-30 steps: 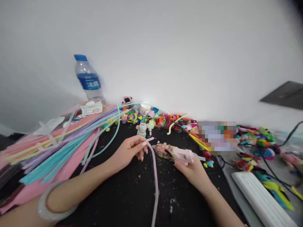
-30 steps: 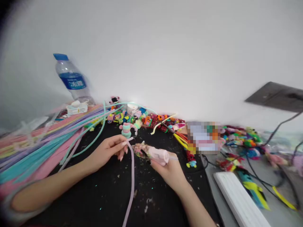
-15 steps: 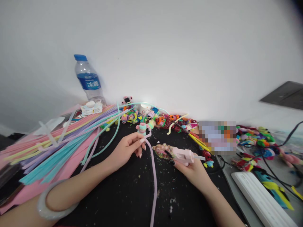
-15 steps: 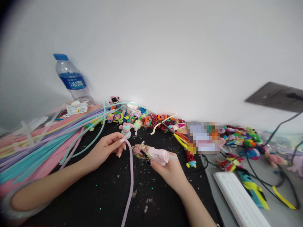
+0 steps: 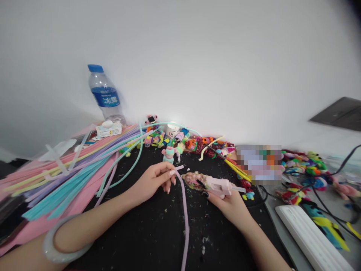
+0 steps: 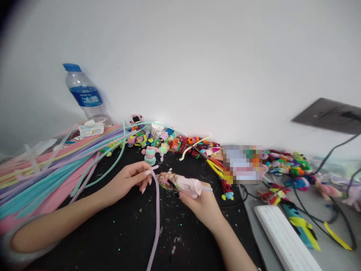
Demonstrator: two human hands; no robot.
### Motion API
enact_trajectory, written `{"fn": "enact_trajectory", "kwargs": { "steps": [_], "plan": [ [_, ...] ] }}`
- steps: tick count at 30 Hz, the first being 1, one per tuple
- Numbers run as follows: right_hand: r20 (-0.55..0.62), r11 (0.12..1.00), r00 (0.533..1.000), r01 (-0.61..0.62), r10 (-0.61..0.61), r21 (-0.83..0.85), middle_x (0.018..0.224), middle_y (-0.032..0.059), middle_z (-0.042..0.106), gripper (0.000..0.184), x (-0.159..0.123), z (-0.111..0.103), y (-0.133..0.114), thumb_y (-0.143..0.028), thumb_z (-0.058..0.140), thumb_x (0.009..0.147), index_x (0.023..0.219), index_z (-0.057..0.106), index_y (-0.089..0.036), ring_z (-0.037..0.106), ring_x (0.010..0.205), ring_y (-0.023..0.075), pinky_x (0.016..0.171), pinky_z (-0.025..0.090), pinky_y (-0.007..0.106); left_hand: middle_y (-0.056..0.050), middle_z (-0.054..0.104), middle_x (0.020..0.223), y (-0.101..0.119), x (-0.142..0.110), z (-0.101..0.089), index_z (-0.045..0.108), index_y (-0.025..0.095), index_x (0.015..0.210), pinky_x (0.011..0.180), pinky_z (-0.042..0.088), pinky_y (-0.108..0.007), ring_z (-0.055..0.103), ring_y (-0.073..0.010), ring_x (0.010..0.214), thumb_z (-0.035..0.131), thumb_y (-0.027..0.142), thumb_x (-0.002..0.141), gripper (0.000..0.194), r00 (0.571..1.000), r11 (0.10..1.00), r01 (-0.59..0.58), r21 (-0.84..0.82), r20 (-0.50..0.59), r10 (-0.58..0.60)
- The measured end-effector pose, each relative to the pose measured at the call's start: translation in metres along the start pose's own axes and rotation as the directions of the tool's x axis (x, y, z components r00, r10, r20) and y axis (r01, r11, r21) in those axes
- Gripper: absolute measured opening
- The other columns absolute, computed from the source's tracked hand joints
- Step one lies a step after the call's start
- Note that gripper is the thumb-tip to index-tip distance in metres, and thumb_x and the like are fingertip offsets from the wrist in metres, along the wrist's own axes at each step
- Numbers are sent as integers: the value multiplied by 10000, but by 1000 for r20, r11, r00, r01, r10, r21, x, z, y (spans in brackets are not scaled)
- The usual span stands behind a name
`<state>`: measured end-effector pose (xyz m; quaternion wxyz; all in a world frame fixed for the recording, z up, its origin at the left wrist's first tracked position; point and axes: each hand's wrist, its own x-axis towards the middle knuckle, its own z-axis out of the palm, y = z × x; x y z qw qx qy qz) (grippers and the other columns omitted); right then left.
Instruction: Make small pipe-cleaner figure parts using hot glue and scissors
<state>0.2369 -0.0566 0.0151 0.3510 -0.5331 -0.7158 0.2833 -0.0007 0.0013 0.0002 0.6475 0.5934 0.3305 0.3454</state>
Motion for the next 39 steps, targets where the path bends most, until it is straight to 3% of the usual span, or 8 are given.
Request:
{"fn": "enact_trajectory", "kwargs": {
  "steps": [25, 39],
  "plan": [
    [-1, 1000, 1000, 5, -5, -12, 792, 58, 710, 128, 2, 1, -1, -243, 590, 751, 808, 667, -158, 647, 685, 213, 620, 523, 287, 7, 587, 684, 2, -2, 3, 558, 146, 829, 511, 396, -209, 524, -85, 499, 476, 303, 876, 183, 994, 998, 33, 53, 102, -39],
    [4, 1000, 1000, -11, 11, -25, 828, 56, 719, 156, 0, 0, -1, -256, 593, 761, 852, 686, -170, 658, 725, 225, 632, 536, 293, 10, 580, 696, 6, -2, 2, 541, 148, 796, 506, 385, -205, 511, -77, 489, 467, 292, 879, 182, 999, 998, 2, 64, 32, -4]
  ]
}}
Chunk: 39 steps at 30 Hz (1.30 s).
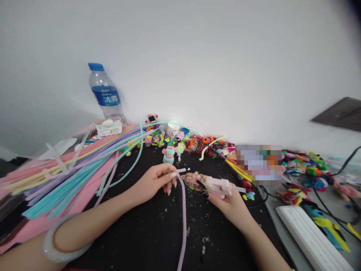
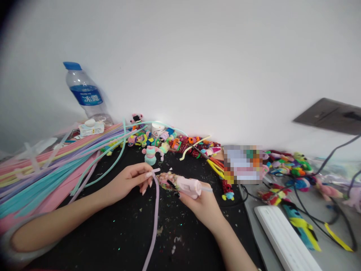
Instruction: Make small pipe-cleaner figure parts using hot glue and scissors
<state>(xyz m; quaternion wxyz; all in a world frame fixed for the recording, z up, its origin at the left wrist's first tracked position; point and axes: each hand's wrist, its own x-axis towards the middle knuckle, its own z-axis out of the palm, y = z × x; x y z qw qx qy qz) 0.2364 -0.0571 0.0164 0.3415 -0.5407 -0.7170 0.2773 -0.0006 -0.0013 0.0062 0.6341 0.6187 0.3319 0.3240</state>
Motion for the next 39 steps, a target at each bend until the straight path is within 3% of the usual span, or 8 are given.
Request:
{"fn": "enact_trajectory", "kwargs": {
  "steps": [20, 24, 29, 34, 39],
  "plan": [
    [-3, 1000, 1000, 2, -2, -25, 838, 53, 720, 164, -1, -3, 4, -268, 578, 773, 856, 679, -169, 660, 714, 219, 622, 526, 285, 23, 561, 690, 0, 2, -5, 538, 160, 808, 503, 403, -208, 493, -71, 477, 498, 299, 864, 155, 989, 997, -59, -58, -139, 50],
    [-74, 991, 997, 0, -10, -136, 811, 57, 693, 149, 0, -8, 4, -270, 549, 790, 852, 642, -171, 638, 707, 215, 615, 498, 283, 19, 565, 709, -1, 2, -5, 536, 161, 815, 501, 405, -212, 491, -74, 478, 496, 304, 862, 155, 984, 997, -52, -61, -173, 41],
    [25, 948, 1000, 22, -14, -318, 934, 62, 626, 237, 3, -8, -2, -212, 497, 818, 1048, 547, -187, 589, 797, 209, 696, 450, 306, 18, 552, 686, -1, 2, -4, 537, 155, 810, 498, 410, -219, 497, -81, 480, 491, 311, 863, 172, 991, 997, -36, -64, -131, 27],
    [74, 825, 997, 63, -25, -562, 1027, 94, 574, 439, 3, -1, -7, -143, 518, 737, 1174, 486, -176, 521, 937, 276, 792, 387, 399, 18, 547, 674, 0, 1, -3, 533, 151, 784, 504, 411, -222, 498, -83, 484, 485, 304, 868, 182, 992, 998, -42, -41, -121, 37],
    [30, 814, 993, 114, -118, -569, 1174, 107, 507, 518, 1, 0, -13, -141, 536, 718, 1227, 458, -200, 425, 1073, 302, 880, 318, 451, 25, 553, 677, 1, 0, -3, 535, 153, 778, 494, 384, -203, 483, -69, 477, 493, 267, 872, 153, 986, 986, -59, -157, -166, 32]
  ]
}}
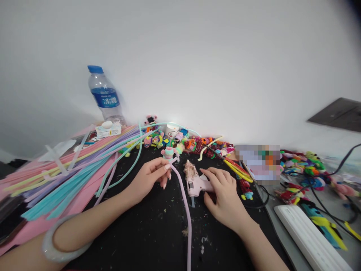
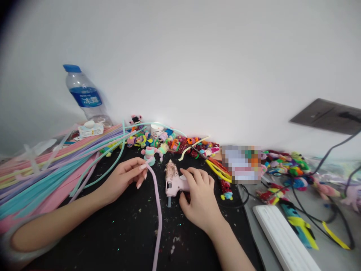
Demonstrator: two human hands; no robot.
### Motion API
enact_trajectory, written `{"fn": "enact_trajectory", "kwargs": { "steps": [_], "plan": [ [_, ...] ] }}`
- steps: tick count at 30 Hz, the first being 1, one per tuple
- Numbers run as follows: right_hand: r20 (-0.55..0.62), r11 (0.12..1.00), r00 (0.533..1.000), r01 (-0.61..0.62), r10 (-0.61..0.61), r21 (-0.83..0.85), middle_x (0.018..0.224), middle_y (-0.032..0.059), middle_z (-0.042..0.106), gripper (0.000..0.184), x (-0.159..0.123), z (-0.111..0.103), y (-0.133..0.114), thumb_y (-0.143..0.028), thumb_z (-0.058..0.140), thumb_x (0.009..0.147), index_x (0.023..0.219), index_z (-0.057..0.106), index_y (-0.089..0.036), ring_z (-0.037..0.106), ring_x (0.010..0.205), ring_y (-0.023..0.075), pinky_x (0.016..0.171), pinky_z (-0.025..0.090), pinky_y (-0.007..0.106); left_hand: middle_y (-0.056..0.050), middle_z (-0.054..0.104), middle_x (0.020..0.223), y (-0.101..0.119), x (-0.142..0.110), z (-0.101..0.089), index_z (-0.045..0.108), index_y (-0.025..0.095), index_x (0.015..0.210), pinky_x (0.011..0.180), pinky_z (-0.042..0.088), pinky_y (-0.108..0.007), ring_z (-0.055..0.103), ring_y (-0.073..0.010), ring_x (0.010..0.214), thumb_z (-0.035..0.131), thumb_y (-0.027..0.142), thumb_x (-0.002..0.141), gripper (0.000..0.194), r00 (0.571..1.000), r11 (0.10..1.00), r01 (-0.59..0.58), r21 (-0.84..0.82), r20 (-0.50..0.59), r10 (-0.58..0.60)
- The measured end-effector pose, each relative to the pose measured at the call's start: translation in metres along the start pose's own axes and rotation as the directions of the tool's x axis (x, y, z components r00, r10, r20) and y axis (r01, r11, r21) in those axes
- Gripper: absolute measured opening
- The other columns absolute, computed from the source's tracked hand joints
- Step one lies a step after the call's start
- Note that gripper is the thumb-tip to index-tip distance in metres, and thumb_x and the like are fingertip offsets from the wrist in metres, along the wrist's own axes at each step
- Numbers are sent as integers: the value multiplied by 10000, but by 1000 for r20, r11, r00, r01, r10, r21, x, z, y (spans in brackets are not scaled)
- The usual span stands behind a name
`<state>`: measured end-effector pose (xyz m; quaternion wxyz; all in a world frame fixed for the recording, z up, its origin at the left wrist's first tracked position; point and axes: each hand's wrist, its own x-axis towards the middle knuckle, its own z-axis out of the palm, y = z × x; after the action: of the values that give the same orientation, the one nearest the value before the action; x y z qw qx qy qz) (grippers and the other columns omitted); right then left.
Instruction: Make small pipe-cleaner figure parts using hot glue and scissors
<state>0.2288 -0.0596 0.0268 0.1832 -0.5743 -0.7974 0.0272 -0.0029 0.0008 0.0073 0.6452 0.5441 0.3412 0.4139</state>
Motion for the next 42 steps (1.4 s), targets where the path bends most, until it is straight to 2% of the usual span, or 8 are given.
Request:
{"fn": "enact_trajectory", "kwargs": {
  "steps": [3, 6, 11, 17, 23, 27, 31, 42],
  "plan": [
    [-95, 993, 995, 45, -35, 107, 1079, 91, 547, 331, 0, 0, -5, -162, 555, 759, 1088, 522, -182, 452, 1019, 262, 867, 328, 403, 26, 557, 692, -1, -1, 4, 540, 151, 781, 467, 349, -187, 450, -51, 453, 493, 249, 873, 142, 999, 993, 2, -114, -36, -6],
    [-91, 973, 994, 83, -65, 215, 887, 47, 588, 129, 0, 7, -13, -240, 610, 784, 883, 547, -185, 490, 873, 221, 764, 349, 343, 25, 556, 705, -3, -5, 12, 545, 147, 788, 459, 336, -178, 433, -42, 451, 483, 241, 878, 144, 999, 985, 12, -174, -45, -21],
    [-145, 898, 984, 156, -104, 412, 690, 13, 524, 135, 0, 18, -24, -270, 561, 800, 713, 508, -181, 460, 669, 175, 622, 329, 297, 25, 567, 694, -5, -12, 24, 529, 139, 757, 469, 337, -179, 443, -37, 441, 470, 263, 889, 190, 1000, 996, 22, -90, -14, -23],
    [-196, 784, 980, 90, 41, 614, 609, -19, 451, 278, -2, 17, -23, -204, 375, 905, 657, 496, -180, 424, 568, 129, 559, 298, 260, 16, 567, 687, -3, -16, 26, 538, 136, 789, 474, 392, -195, 451, -56, 452, 467, 310, 886, 211, 995, 995, 18, 97, 100, -27],
    [-203, 782, 967, 9, 151, 623, 580, -39, 371, 332, -5, 19, -17, -226, 360, 924, 605, 439, -183, 371, 534, 118, 527, 262, 260, 10, 573, 707, -3, -16, 24, 530, 147, 813, 474, 420, -203, 475, -70, 466, 431, 270, 889, 175, 979, 957, -12, 290, 197, -47],
    [-208, 824, 967, -2, 146, 567, 590, -37, 358, 314, -5, 19, -13, -219, 349, 926, 621, 420, -187, 365, 542, 126, 534, 248, 270, 24, 540, 683, 3, -17, 20, 543, 155, 826, 514, 402, -204, 500, -88, 527, 468, 237, 864, 118, 977, 821, -167, 546, 205, 62],
    [-203, 832, 976, 44, 83, 553, 631, -26, 384, 270, -6, 17, -12, -191, 332, 927, 677, 433, -191, 385, 574, 136, 551, 263, 272, 10, 579, 786, 7, -19, 17, 544, 167, 885, 543, 385, -211, 507, -93, 573, 541, 236, 824, 92, 962, 653, -263, 711, 246, 120],
    [-156, 847, 980, 184, -121, 499, 713, 2, 428, 168, -7, 14, -14, -113, 345, 895, 805, 458, -199, 409, 642, 156, 577, 296, 273, 2, 582, 716, -3, -18, 9, 567, 160, 894, 577, 387, -220, 538, -120, 624, 496, 304, 881, 162, 869, 336, -483, 808, 395, 298]
  ]
}}
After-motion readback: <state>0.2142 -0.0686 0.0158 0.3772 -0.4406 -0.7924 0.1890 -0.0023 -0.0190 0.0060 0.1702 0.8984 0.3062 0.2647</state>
